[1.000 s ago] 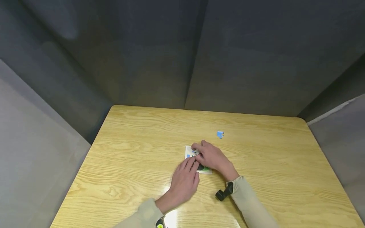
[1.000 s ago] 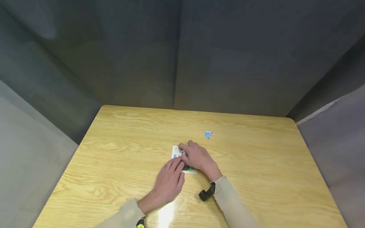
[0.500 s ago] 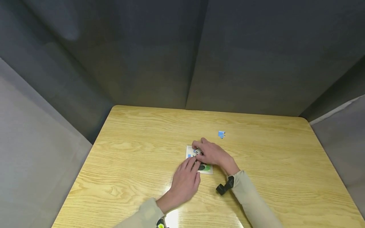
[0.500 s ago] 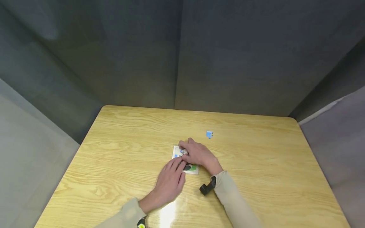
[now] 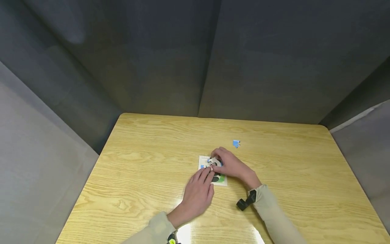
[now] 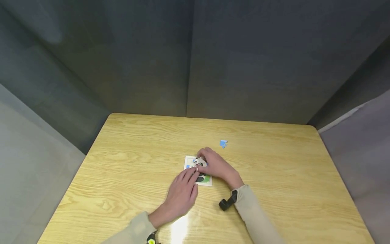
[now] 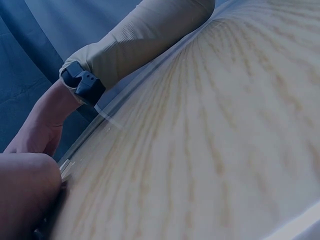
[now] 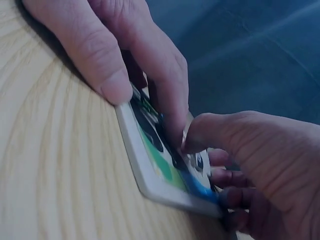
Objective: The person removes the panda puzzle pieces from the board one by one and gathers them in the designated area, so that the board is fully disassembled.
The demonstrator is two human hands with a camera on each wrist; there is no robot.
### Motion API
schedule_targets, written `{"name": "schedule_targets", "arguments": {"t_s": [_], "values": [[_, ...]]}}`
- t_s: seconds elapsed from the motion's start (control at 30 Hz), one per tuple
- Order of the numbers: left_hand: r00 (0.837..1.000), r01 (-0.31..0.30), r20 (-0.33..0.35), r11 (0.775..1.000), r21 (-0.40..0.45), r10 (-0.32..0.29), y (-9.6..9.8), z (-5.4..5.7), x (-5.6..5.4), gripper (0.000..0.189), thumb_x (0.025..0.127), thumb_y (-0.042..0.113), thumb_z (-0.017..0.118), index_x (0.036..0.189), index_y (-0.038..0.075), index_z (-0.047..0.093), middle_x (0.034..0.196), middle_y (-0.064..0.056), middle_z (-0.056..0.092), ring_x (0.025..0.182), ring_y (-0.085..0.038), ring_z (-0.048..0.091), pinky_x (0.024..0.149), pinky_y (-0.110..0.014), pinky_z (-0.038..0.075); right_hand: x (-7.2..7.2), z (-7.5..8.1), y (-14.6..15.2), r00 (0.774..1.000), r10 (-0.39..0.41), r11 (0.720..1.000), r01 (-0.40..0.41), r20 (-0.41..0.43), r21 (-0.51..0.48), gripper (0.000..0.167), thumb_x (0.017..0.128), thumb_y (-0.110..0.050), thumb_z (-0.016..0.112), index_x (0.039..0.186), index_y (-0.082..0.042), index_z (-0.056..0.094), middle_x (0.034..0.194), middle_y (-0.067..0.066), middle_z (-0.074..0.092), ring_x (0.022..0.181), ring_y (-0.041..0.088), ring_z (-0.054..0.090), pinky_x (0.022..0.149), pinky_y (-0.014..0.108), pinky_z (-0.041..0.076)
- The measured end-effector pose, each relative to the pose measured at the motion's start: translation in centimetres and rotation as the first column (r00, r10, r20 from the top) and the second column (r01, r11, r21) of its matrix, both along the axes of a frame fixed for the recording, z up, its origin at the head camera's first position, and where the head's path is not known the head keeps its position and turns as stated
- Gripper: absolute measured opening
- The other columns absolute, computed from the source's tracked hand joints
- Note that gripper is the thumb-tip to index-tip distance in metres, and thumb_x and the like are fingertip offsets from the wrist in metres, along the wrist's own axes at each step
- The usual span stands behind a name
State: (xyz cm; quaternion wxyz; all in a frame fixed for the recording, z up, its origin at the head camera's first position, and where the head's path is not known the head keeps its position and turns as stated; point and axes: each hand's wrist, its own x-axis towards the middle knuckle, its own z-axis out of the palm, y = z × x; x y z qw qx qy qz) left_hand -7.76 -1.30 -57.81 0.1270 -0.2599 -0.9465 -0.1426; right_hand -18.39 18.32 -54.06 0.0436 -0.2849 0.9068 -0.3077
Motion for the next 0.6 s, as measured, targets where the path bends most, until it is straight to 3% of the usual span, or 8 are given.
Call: {"name": "schedule_targets", "arguments": {"t_s": [0.13,0.37,0.6], "values": [[1.000,0.002,0.025,1.000,-0.004,-0.002,-0.1,0.0,0.0,0.048,0.107,0.028,0.047,0.152,0.013,0.053,0.156,-0.006,0.050,0.145,-0.028,0.044,0.117,-0.042,0.041,0.3,-0.4,0.6,0.999,-0.050,0.998,0.050,0.000,-0.025,0.029,0.088,-0.023,0.083,0.107,-0.007,0.069,0.094,0.002,0.061,0.083,0.014,0.053,0.073,0.029,0.048],[0.999,-0.001,0.050,1.000,-0.019,0.002,-0.2,-0.1,-0.2,0.050,0.108,0.029,0.043,0.155,0.014,0.050,0.159,-0.006,0.047,0.147,-0.027,0.042,0.118,-0.042,0.040,1.2,-1.1,1.3,0.996,-0.085,0.988,0.083,-0.011,-0.128,0.030,0.090,-0.025,0.084,0.115,-0.011,0.075,0.103,0.003,0.062,0.083,0.014,0.050,0.069,0.027,0.045],[0.998,0.001,0.062,1.000,-0.030,0.001,-0.4,-0.2,-0.1,0.051,0.109,0.031,0.042,0.156,0.014,0.049,0.160,-0.006,0.046,0.147,-0.028,0.041,0.120,-0.043,0.039,1.2,-2.6,1.3,0.992,-0.116,0.961,0.099,-0.050,-0.259,0.028,0.088,-0.022,0.086,0.112,-0.009,0.080,0.099,0.003,0.065,0.073,0.011,0.051,0.063,0.022,0.043]]}}
